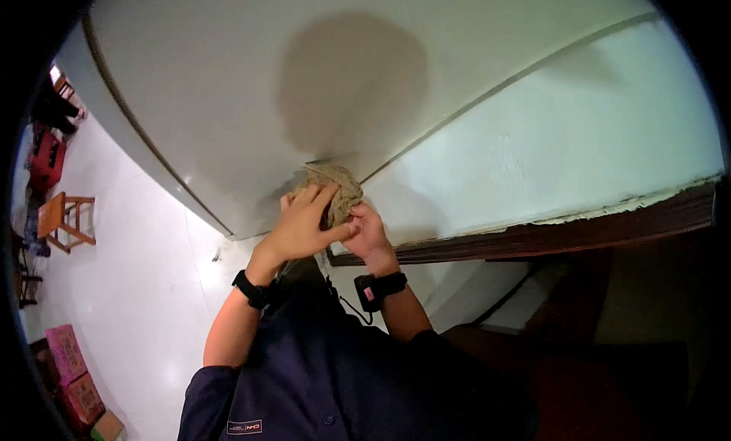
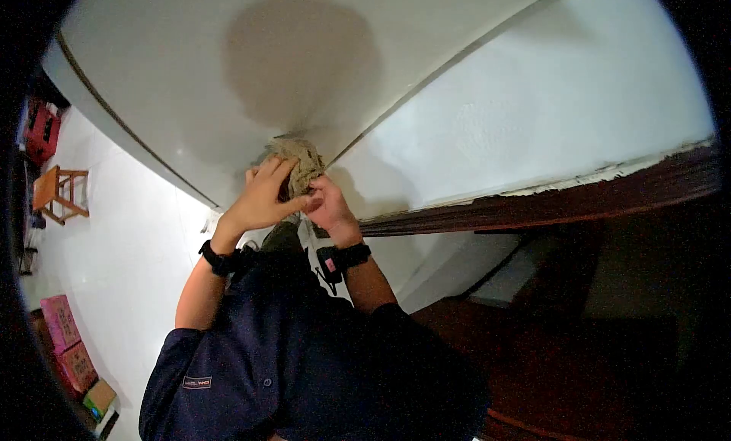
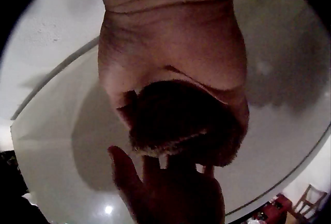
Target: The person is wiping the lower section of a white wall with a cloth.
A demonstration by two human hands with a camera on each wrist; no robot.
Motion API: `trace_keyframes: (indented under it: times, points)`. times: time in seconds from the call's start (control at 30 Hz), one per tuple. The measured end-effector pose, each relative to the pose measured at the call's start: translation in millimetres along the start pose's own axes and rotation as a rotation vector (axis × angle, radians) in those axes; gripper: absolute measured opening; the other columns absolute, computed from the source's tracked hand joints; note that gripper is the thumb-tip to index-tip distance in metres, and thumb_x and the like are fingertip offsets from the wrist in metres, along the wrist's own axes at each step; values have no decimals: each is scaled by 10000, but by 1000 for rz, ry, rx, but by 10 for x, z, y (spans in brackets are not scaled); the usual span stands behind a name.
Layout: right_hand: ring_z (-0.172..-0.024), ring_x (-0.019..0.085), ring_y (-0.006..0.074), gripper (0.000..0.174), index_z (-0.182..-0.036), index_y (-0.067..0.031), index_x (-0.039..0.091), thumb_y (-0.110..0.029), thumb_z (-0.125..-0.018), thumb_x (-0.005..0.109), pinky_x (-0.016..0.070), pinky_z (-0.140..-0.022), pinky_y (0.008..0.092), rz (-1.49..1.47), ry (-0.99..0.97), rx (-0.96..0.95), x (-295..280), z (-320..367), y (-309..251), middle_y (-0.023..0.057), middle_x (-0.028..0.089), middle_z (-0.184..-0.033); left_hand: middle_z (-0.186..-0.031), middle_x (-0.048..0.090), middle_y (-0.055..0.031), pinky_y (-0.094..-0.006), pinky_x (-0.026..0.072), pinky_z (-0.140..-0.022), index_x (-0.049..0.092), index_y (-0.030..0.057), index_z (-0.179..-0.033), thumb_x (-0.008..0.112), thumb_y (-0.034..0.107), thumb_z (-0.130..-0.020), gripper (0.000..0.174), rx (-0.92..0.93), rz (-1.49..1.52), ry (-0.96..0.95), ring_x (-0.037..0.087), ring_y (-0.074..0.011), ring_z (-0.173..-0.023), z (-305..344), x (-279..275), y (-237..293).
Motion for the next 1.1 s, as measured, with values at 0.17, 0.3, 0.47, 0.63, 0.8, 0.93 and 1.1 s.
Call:
trace_keyframes:
  times: [0.17, 0.3, 0.47, 0.63, 0.8, 0.93, 1.1]
  points:
    - [-1251, 422, 307, 505, -1342, -7, 388, -326, -958, 314, 339, -1052, 481, -104, 44, -223, 320, -21, -523, 140, 441, -1352, -1231, 514, -147, -448, 258, -1001, 526, 82, -1268, 663, 355, -802, 557, 273, 211, 203, 452, -325, -1161, 79, -366, 327]
    - [-1267, 408, 317, 520, -1363, -2, 370, -275, -921, 396, 356, -1041, 495, 126, 73, -664, 561, 189, -1530, 163, 427, -1368, -1124, 578, -118, -402, 311, -995, 621, 72, -1022, 645, 125, -819, 211, 137, -124, 819, 509, -288, -1090, 501, -1196, 175]
    - [-1220, 437, 283, 494, -1331, 17, 376, -146, -891, 532, 363, -1027, 463, 686, 266, -1091, 1136, 288, -2308, 162, 459, -1294, -1151, 549, -87, -378, 368, -966, 532, 25, -1174, 653, 168, -885, 344, -85, -122, 1351, 498, -227, -1095, 1288, -1770, -674]
    - [-1119, 469, 323, 574, -1261, 15, 420, -241, -812, 670, 354, -982, 457, 1342, 544, -1305, 1191, -172, -2153, 188, 505, -1184, -1469, 291, -157, -486, 264, -1074, 262, 120, -1448, 682, 338, -856, 758, -175, 17, 1243, 296, -271, -1344, 1143, -1728, -954]
    - [-1144, 467, 321, 510, -1182, 18, 475, -245, -793, 672, 346, -979, 471, 1693, 312, -1451, 1451, -167, -1682, 205, 529, -1152, -1528, 95, -196, -502, 219, -1109, -2, 169, -1494, 738, 308, -813, 1015, -159, 106, 1237, 219, -359, -1377, 837, -1556, -1018]
    - [-1170, 469, 349, 460, -1111, 13, 545, -250, -760, 682, 346, -1001, 484, 1380, 373, -1053, 921, -316, -2102, 236, 542, -1163, -1523, 54, -200, -491, 246, -1105, -39, 145, -1488, 759, 279, -797, 1064, -182, 80, 1267, 219, -349, -1374, 818, -1580, -1043]
    - [-1038, 559, 362, 393, -1094, 21, 554, -183, -774, 658, 419, -941, 466, 1388, 487, -1285, 1242, -138, -1893, 229, 566, -1140, -1515, 73, -196, -469, 240, -1107, 1, 88, -1472, 764, 290, -791, 1042, -176, 137, 1279, 233, -331, -1369, 828, -1557, -1056]
Point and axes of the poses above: each hand's wrist, its own z-axis away from the middle knuckle, its own x-axis out of the palm, y = z × x, the point moved 7 cm from there along -z, towards the middle knuckle
